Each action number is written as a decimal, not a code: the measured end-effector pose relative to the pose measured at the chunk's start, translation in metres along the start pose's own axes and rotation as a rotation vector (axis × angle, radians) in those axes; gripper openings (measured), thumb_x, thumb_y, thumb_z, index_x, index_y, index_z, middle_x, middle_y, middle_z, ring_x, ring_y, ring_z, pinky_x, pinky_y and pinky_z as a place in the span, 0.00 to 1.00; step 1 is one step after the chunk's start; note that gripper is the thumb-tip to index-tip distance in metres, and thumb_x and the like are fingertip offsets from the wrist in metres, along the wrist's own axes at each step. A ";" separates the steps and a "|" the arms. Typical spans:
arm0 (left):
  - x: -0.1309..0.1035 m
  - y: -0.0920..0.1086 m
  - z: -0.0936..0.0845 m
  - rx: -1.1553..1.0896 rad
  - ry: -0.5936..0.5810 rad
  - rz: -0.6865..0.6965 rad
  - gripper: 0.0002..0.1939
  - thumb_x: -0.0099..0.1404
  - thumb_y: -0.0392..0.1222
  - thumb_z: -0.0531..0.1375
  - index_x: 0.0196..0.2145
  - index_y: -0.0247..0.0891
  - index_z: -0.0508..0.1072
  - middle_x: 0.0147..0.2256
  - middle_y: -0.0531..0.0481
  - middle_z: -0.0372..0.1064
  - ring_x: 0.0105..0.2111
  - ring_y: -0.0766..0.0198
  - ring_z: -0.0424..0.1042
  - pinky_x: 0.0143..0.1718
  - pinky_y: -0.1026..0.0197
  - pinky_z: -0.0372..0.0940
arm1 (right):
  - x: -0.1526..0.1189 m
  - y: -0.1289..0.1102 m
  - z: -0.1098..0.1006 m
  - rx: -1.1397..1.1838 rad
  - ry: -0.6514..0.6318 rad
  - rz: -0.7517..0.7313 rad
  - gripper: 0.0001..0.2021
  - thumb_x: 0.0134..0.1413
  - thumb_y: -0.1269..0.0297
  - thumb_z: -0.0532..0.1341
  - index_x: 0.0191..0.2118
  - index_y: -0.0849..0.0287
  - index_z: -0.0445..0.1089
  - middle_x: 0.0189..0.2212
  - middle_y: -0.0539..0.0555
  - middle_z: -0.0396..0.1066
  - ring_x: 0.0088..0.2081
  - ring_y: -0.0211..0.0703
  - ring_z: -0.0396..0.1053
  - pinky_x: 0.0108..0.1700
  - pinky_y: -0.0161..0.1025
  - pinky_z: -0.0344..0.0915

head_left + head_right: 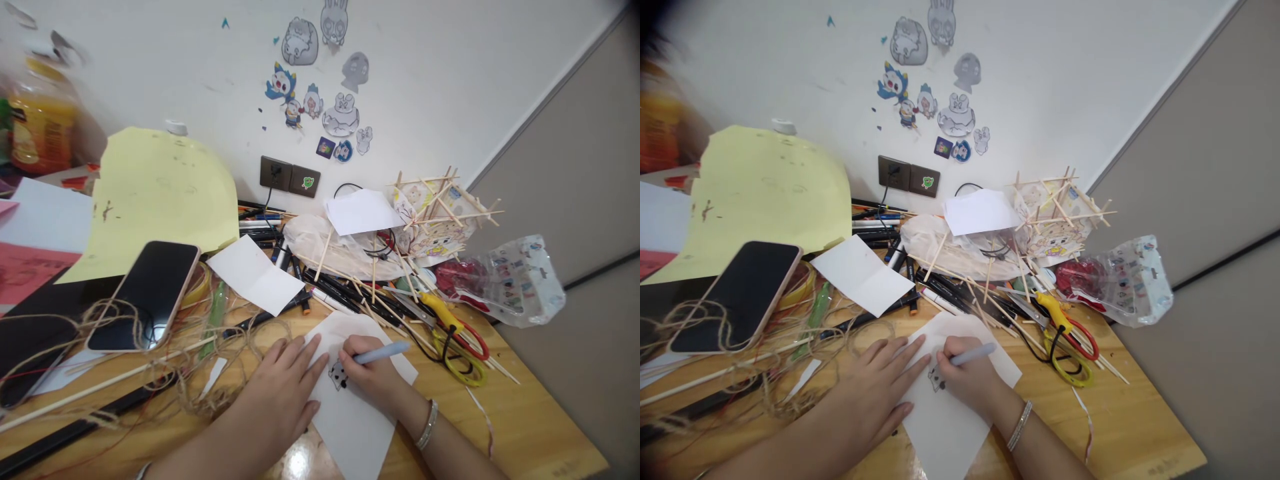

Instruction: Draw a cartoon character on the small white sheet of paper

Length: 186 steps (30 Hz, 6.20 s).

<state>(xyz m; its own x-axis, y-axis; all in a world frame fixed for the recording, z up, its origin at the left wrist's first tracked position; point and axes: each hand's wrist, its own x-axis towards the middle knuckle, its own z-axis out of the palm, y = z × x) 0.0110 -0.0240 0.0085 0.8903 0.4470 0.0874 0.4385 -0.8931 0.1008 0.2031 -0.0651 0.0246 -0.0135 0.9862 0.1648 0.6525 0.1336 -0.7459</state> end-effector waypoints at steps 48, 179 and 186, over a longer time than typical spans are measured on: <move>0.000 -0.002 -0.006 -0.077 -0.038 -0.004 0.26 0.70 0.51 0.50 0.61 0.39 0.59 0.62 0.39 0.50 0.58 0.42 0.55 0.55 0.38 0.52 | 0.001 0.003 0.000 0.037 -0.002 0.014 0.18 0.52 0.62 0.52 0.18 0.55 0.44 0.16 0.44 0.48 0.21 0.35 0.49 0.24 0.35 0.47; -0.003 -0.002 0.014 0.044 0.155 0.021 0.28 0.62 0.43 0.59 0.59 0.37 0.62 0.61 0.39 0.54 0.55 0.43 0.57 0.53 0.40 0.50 | -0.001 0.005 0.000 -0.030 0.061 0.023 0.16 0.53 0.63 0.51 0.18 0.55 0.46 0.16 0.44 0.50 0.20 0.35 0.50 0.23 0.34 0.48; -0.002 -0.004 0.017 0.015 0.187 0.034 0.26 0.69 0.54 0.50 0.59 0.39 0.63 0.60 0.40 0.55 0.55 0.45 0.57 0.54 0.42 0.50 | -0.001 0.006 -0.001 -0.039 0.052 0.029 0.16 0.53 0.63 0.50 0.18 0.55 0.45 0.16 0.44 0.48 0.20 0.35 0.50 0.23 0.34 0.48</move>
<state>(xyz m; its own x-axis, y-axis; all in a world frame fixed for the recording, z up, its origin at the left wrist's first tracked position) 0.0091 -0.0223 -0.0088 0.8670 0.4167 0.2732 0.4112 -0.9080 0.0803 0.2077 -0.0654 0.0203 0.0440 0.9831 0.1775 0.6809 0.1005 -0.7255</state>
